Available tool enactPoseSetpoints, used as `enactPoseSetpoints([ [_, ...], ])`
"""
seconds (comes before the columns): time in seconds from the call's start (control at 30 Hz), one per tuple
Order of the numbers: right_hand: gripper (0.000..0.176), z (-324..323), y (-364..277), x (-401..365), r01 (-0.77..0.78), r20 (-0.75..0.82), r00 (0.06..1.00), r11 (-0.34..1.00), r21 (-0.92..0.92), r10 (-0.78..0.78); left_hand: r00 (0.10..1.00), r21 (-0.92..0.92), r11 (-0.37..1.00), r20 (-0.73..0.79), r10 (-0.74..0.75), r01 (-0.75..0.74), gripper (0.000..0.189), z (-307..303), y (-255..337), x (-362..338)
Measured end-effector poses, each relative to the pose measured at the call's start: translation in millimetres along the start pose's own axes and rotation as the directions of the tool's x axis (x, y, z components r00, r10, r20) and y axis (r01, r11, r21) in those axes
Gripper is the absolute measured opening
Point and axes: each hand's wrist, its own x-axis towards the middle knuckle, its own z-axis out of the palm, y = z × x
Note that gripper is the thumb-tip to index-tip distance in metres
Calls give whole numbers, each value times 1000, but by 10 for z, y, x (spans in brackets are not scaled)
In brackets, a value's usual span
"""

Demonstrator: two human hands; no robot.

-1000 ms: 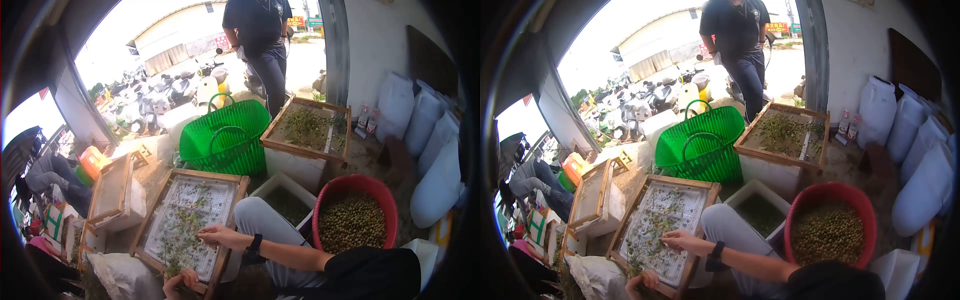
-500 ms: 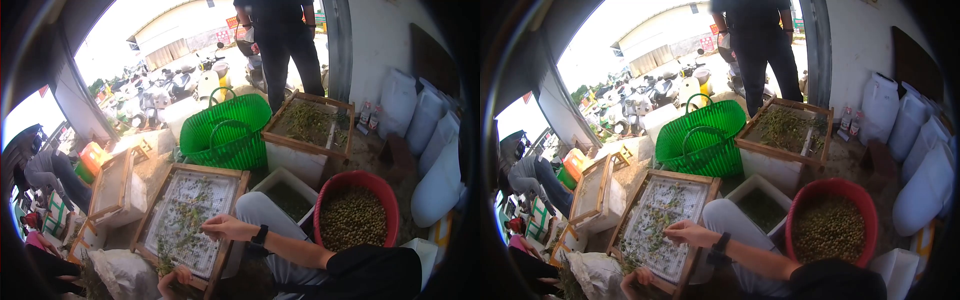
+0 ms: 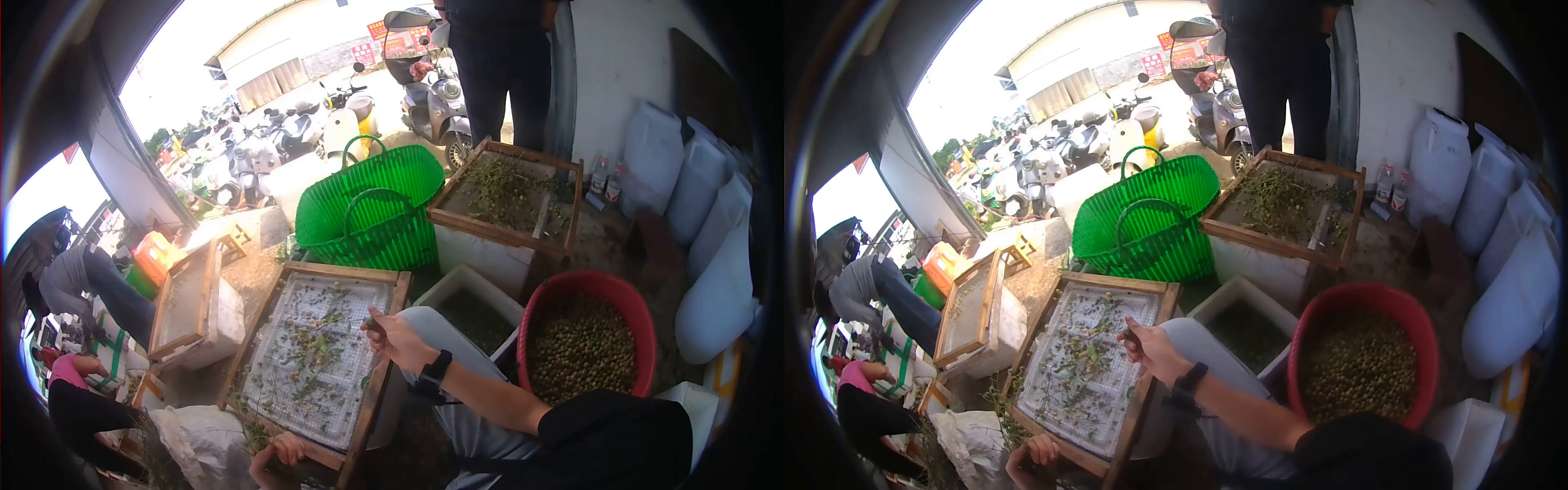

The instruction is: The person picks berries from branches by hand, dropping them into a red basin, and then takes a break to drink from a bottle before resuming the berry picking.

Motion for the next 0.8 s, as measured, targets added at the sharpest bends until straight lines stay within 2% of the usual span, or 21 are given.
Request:
enactPoseSetpoints([
  [0.1,27,105,-261,-63,158,-73,985,987,20,-156,996,-10,999,-75,-49,48,30,25,-26,-1],
  [0.17,21,110,-553,-193,258,-151,952,963,-73,-267,996,1,997,-47,-81,81,30,25,-49,-5],
  [0.23,18,-98,-819,-315,328,-182,888,858,-396,-423,995,25,995,-23,-97,98,30,2,-60,-2],
  [0.27,18,-233,-925,-370,293,-183,871,781,-552,-457,995,42,995,-12,-95,95,31,-23,-78,-3],
  [0.3,20,-393,-1005,-412,247,-176,853,678,-692,-491,996,57,994,1,-92,92,31,-56,-110,-1],
  [0.33,25,-520,-1059,-446,178,-100,833,435,-882,-545,993,49,993,-53,-102,104,31,-134,-181,3],
  [0.4,27,-592,-1113,-550,66,32,763,28,-997,-646,980,37,992,-163,-117,124,32,-190,-265,13],
  [0.43,28,-536,-1115,-569,-7,114,732,-175,-985,-671,988,56,989,-79,-130,134,32,-144,-228,20],
  [0.47,28,-452,-1078,-557,70,175,662,-172,-983,-729,989,74,987,4,-145,144,31,-80,-202,34],
  [0.5,24,-173,-1114,-544,118,62,763,43,-992,-644,983,90,984,86,-163,155,31,23,-173,54],
  [0.53,21,-56,-1038,-424,194,31,842,248,-949,-538,983,48,988,104,-152,148,29,35,-200,83],
  [0.57,23,182,-924,-384,264,60,895,415,-871,-443,984,78,991,131,-122,113,30,42,-248,125],
  [0.6,28,393,-777,-306,361,177,904,473,-804,-389,985,105,992,152,-86,70,31,60,-301,170],
  [0.67,28,668,-459,-77,268,217,962,732,-626,-167,983,179,984,175,-53,21,33,215,-265,187],
  [0.7,28,788,-269,-1,180,261,964,837,-516,-47,991,165,986,130,-30,8,32,324,-240,167],
  [0.77,27,782,-44,55,18,325,936,903,-429,136,984,138,983,109,-139,124,30,279,-253,202],
  [0.8,27,702,46,74,-67,355,909,918,-391,217,986,61,988,82,-146,141,27,273,-271,201],
])
